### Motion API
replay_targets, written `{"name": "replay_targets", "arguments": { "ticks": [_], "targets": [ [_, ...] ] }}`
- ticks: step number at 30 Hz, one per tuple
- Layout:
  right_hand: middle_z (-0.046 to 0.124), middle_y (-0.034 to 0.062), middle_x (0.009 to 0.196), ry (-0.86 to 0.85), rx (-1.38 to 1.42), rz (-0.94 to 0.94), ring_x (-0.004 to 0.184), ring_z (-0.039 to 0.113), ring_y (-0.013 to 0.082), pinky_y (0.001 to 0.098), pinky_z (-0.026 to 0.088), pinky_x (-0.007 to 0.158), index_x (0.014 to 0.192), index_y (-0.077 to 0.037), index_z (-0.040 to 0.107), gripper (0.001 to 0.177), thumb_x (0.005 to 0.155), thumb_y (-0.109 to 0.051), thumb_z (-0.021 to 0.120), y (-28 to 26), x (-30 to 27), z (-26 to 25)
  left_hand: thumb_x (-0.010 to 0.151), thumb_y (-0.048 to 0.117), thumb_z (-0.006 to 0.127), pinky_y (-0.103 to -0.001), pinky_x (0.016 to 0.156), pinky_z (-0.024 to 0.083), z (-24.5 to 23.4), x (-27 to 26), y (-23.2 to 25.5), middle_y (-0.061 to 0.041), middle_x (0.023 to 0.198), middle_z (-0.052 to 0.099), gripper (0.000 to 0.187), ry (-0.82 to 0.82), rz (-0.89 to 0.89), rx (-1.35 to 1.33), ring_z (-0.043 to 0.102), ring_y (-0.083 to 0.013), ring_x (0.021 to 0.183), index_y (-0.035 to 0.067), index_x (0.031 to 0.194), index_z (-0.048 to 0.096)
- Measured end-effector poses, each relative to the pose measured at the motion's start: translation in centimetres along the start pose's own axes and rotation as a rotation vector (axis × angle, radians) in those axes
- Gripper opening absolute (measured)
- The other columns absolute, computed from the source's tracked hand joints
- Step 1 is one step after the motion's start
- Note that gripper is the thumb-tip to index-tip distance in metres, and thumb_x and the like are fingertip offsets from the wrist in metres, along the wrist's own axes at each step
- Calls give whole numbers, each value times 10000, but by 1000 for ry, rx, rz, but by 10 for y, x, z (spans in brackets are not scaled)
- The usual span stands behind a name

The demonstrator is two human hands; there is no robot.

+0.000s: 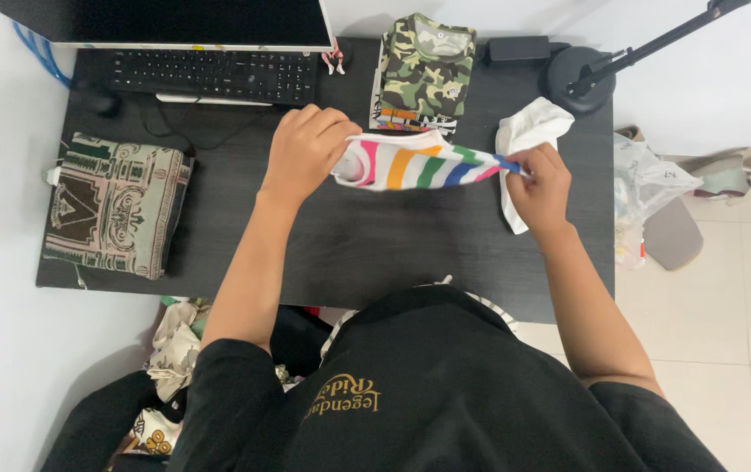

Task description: The person picks up several clothing items from a chair, lays them on a desk, and folds them individually. The items are then placed into a plastic bag.

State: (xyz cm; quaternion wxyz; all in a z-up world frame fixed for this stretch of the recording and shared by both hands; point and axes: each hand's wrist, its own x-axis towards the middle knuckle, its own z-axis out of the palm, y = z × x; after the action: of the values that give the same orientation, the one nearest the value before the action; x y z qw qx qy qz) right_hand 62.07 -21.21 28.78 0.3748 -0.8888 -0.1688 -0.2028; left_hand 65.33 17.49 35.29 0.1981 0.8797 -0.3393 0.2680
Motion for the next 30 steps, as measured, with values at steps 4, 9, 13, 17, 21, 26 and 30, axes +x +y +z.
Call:
{"name": "replay_targets", "arguments": {
  "ticks": [4, 9, 13, 17, 21, 26, 30],
  "targets": [
    [606, 95, 843, 44, -217, -264, 767, 622, 288, 420, 503, 673, 971, -77, 729, 278, 717, 30, 766, 7, -52, 5, 865, 81, 748, -367, 825, 440, 30, -50, 5, 20, 980, 672, 97, 145, -21, 26, 604, -191, 925, 124, 944, 711],
    [636, 89, 910, -249, -208, -142, 867, 644, 314, 430, 526, 765, 1001, -84, 723, 324, 691, 7, 741, 39, -137, 46, 801, 72, 734, -434, 903, 417, 123, -155, 23, 63, 1042, 712, 144, -247, -433, -137, 613, -212, 1076, 165, 911, 741],
    [659, 88, 1018, -341, -177, 16, 987, 634, 316, 426, 525, 877, 976, -94, 718, 279, 713, -5, 741, 64, -183, 63, 810, 159, 770, -473, 940, 393, 161, -210, 33, 58, 1043, 718, 138, -475, -529, -222, 606, -213, 1133, 179, 944, 746],
    [688, 111, 1053, -297, -160, 81, 1041, 625, 333, 430, 507, 906, 941, -93, 713, 259, 692, -28, 740, 77, -195, 62, 761, 286, 808, -508, 940, 342, 171, -225, 33, -11, 1093, 708, 235, -467, -581, -287, 551, -256, 1177, 168, 956, 755],
    [721, 117, 961, -350, -65, 436, 897, 672, 295, 386, 532, 829, 1079, -95, 719, 197, 891, -144, 756, 93, -187, 58, 904, 313, 746, -488, 957, 322, 186, -238, 26, 12, 1131, 729, 187, -382, -662, -275, 552, -247, 1202, 151, 996, 743],
    [731, 139, 946, -377, 11, 634, 749, 686, 221, 345, 542, 730, 1203, -94, 690, 308, 921, -196, 759, 103, -177, 57, 959, 276, 675, -460, 978, 309, 194, -249, 26, 51, 1049, 739, 180, -394, -778, -283, 584, -200, 1116, 169, 1088, 739],
    [703, 123, 957, -438, 63, 553, 724, 625, 221, 344, 526, 708, 1317, -124, 638, 436, 890, -119, 729, 103, -173, 59, 989, 177, 619, -455, 1019, 296, 195, -248, 34, 51, 1035, 698, 193, -452, -769, -232, 566, -205, 1088, 208, 1142, 732]
  ]
}}
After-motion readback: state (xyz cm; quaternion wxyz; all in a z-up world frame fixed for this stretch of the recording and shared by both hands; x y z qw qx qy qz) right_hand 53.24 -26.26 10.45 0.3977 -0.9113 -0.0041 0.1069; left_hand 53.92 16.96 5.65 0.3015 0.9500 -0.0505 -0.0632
